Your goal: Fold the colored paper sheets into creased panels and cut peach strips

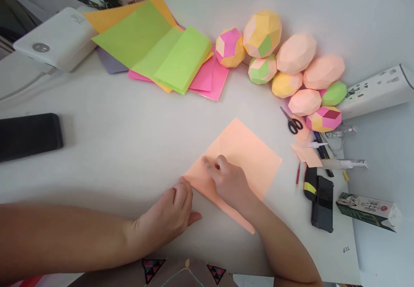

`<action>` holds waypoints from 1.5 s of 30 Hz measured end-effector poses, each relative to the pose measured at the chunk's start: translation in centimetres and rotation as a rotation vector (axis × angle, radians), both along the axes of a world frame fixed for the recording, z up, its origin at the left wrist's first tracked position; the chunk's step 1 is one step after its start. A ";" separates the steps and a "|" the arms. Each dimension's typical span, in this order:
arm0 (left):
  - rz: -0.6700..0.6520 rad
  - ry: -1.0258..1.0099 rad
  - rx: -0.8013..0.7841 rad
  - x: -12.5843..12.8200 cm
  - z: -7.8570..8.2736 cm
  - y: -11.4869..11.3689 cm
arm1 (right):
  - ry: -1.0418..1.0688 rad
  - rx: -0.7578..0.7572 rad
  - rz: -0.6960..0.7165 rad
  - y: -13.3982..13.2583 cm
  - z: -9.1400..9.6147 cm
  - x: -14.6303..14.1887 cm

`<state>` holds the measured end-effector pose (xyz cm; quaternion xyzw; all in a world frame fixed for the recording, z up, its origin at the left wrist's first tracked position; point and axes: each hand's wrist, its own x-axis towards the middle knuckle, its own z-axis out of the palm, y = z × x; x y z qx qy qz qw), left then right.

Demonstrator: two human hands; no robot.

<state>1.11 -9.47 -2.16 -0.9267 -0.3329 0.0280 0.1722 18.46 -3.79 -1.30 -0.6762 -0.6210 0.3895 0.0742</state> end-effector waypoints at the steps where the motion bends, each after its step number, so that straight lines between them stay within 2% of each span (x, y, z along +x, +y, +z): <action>1: 0.003 0.019 -0.006 0.0 0.1 0.0 | 0.013 -0.018 -0.029 0.0 0.0 0.0; 8: -0.039 0.022 -0.036 -0.1 0.3 0.0 | 0.051 -0.018 0.010 0.1 0.1 0.1; 15: -0.183 -0.058 -0.021 -0.3 0.0 0.0 | 0.030 -0.109 -0.132 0.2 0.5 -0.6; 18: -0.156 -0.037 -0.015 -0.3 0.1 -0.1 | 0.037 -0.105 -0.128 0.2 0.5 -0.6; 23: 0.011 0.055 -0.005 0.1 0.2 -0.1 | 0.054 -0.059 -0.051 0.1 0.2 -0.3; 27: -0.008 0.062 -0.020 0.1 0.3 0.1 | 0.036 -0.044 -0.067 0.1 0.3 -0.4; 29: -0.052 0.026 -0.086 -0.2 0.5 0.8 | 0.038 -0.053 -0.063 0.1 0.4 -0.4; 32: -0.146 -0.077 -0.301 -0.9 0.8 3.4 | 0.029 -0.064 -0.028 0.1 0.5 -0.2; 34: -0.134 -0.137 -0.434 -1.5 0.9 5.9 | 0.014 -0.050 0.018 0.1 0.6 -0.1; 37: -0.114 -0.231 -0.531 -2.3 0.5 9.5 | -0.005 -0.020 0.052 0.0 0.4 -0.1; 39: -0.095 -0.283 -0.575 -2.8 0.2 11.1 | -0.016 -0.008 0.049 -0.2 0.0 0.0; 42: -0.075 -0.294 -0.618 -3.3 0.0 11.8 | -0.027 0.018 0.070 -0.4 -0.6 0.3; 45: -0.091 -0.270 -0.641 -3.4 0.2 11.5 | -0.048 0.108 0.206 -0.5 -1.1 0.8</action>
